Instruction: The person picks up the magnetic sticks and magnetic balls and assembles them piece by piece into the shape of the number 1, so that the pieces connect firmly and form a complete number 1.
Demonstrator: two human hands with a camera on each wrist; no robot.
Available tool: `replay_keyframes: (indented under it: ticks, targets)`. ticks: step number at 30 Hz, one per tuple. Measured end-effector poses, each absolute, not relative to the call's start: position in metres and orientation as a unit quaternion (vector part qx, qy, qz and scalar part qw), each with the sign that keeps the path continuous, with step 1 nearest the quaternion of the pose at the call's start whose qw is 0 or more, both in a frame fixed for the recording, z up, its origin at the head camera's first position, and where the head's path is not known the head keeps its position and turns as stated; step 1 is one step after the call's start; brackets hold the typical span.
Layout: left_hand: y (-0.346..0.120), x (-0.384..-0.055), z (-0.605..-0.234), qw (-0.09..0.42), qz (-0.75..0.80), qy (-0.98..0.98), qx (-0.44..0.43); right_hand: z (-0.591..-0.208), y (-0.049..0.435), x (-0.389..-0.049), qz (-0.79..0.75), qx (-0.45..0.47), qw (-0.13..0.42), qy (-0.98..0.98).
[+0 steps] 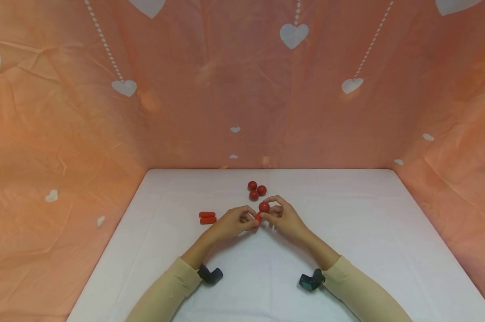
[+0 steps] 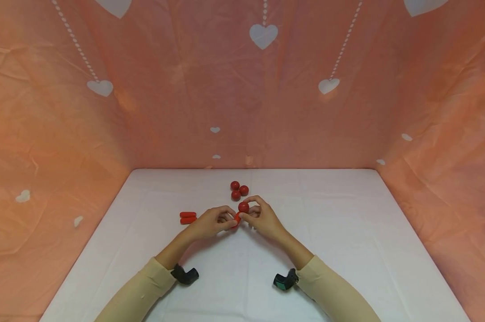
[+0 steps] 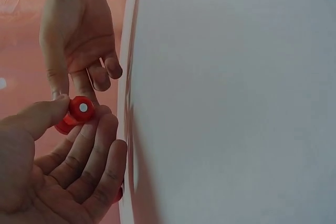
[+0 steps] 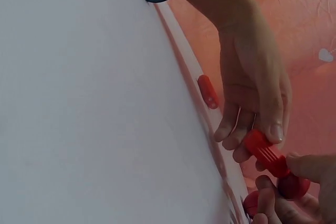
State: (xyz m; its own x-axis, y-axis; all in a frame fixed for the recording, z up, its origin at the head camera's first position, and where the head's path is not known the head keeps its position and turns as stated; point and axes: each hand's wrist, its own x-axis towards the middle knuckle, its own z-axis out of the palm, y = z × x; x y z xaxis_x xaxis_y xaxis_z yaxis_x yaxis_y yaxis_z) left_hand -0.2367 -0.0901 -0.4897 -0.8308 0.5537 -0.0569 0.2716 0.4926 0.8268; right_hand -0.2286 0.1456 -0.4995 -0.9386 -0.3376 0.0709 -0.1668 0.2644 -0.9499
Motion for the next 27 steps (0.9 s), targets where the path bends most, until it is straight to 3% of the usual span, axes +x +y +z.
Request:
replay_keyframes:
  ticks: [27]
  targets:
    - [-0.0877, -0.2368, -0.4889, 0.169, 0.434, 0.854, 0.229, -0.5026, 0.1493, -0.2318, -0.623, -0.137, 0.091, 0.765]
